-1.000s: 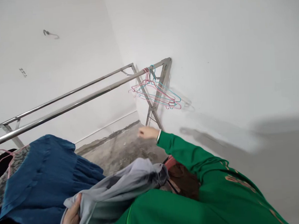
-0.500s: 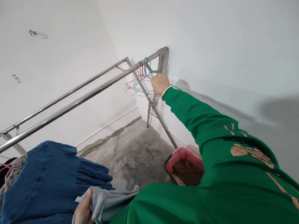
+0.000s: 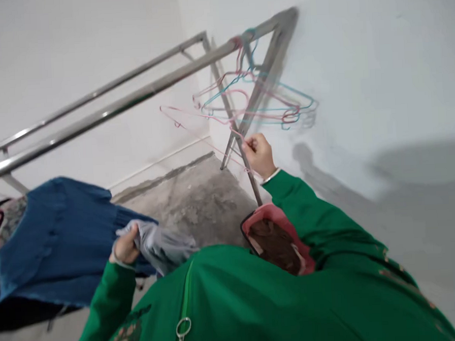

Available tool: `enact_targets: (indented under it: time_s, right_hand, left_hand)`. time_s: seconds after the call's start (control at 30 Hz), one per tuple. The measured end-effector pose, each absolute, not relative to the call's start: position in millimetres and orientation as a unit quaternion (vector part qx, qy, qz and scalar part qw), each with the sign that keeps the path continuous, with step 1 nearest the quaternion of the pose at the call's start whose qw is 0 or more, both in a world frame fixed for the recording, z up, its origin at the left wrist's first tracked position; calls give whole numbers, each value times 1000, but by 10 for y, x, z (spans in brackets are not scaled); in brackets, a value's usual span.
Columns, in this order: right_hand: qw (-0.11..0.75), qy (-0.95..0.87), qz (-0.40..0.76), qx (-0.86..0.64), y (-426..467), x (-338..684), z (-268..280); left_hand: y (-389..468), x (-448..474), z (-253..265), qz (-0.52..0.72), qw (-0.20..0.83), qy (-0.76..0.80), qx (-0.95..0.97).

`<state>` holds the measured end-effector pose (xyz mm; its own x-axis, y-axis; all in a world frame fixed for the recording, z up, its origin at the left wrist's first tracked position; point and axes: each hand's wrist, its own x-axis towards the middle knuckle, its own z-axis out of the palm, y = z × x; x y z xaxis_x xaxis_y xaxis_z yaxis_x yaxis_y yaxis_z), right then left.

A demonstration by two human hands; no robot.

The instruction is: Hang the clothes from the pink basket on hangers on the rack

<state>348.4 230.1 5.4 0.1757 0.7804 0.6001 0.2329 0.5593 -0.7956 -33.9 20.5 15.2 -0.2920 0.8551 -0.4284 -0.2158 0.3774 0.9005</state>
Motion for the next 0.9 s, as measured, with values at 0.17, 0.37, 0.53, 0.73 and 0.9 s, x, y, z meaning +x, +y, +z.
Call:
enact_targets:
  time_s: [0.17, 0.37, 0.53, 0.73, 0.9]
  right_hand:
    - [539, -556, 535, -338, 1652, 3109, -545]
    - [429, -587, 640, -249, 1597, 3233, -591]
    - [268, -731, 601, -183, 1598, 3034, -350]
    - [142, -813, 561, -63, 1557, 2072, -284]
    - [120, -825, 553, -4, 1538, 1927, -510]
  left_hand:
    - [529, -511, 468, 568, 494, 608, 253]
    - [671, -538, 868, 568, 484, 597, 294]
    - [625, -371, 1072, 547, 447, 598, 379]
    - [602, 4, 1227, 481, 430, 618, 450]
    - [627, -124, 1038, 498, 384, 608, 484]
